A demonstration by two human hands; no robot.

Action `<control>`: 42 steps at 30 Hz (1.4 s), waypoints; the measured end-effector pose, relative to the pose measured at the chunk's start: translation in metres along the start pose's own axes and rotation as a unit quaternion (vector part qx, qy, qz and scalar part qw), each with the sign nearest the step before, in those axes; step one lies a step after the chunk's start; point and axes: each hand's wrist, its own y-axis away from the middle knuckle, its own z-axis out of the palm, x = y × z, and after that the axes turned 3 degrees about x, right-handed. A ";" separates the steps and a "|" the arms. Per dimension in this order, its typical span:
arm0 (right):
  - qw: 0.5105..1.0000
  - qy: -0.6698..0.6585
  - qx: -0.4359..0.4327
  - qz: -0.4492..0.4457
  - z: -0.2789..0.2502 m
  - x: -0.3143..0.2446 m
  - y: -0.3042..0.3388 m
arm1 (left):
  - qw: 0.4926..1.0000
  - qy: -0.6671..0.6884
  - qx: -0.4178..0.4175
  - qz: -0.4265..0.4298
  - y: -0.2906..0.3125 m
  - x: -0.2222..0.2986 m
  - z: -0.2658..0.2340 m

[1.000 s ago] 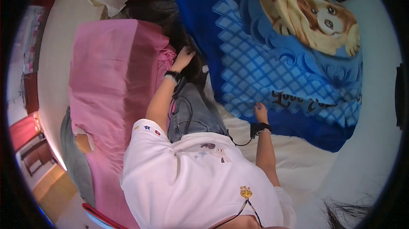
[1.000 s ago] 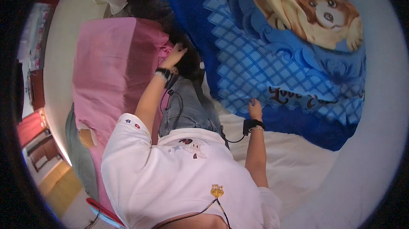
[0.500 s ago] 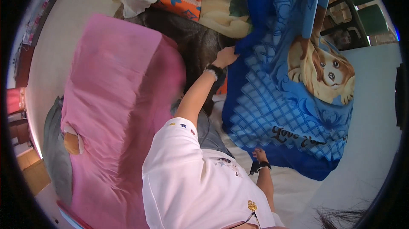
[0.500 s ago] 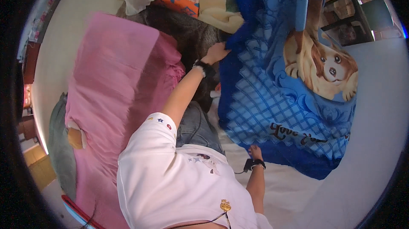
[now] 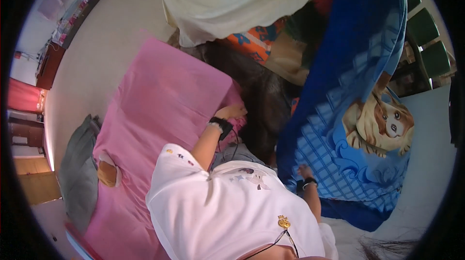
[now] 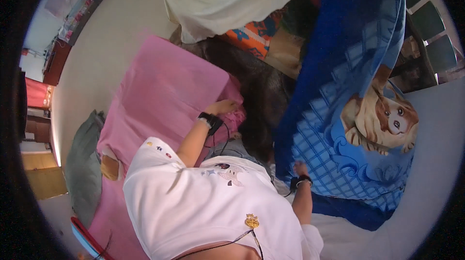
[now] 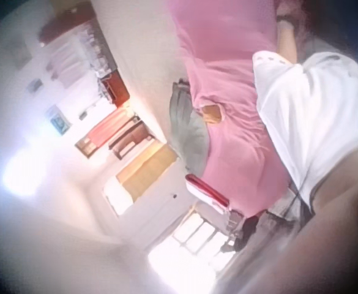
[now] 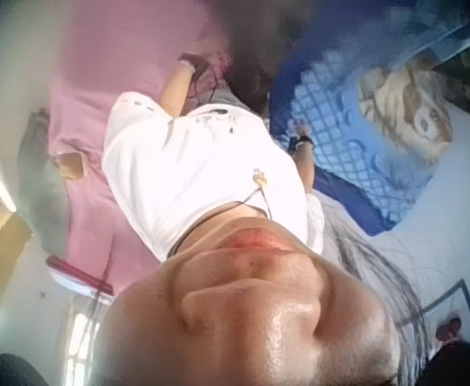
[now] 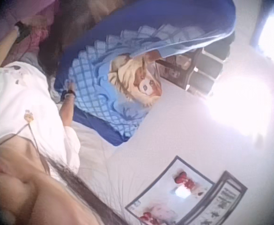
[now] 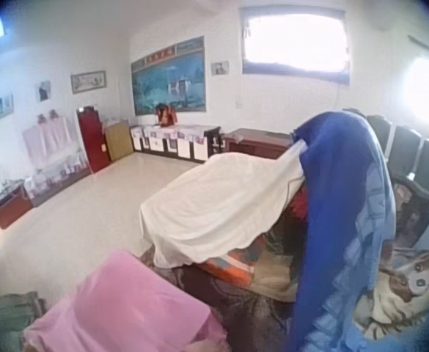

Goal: The person spreads and smooths a white sheet, a blue patterned blanket, and a pink fabric covering over several items of furniture and beds, handling each fabric piece separately and pulling them tight.

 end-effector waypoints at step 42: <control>0.815 0.117 -0.024 -0.567 0.008 -0.628 -0.177 | 0.892 -0.079 0.203 0.396 -0.158 0.189 -0.231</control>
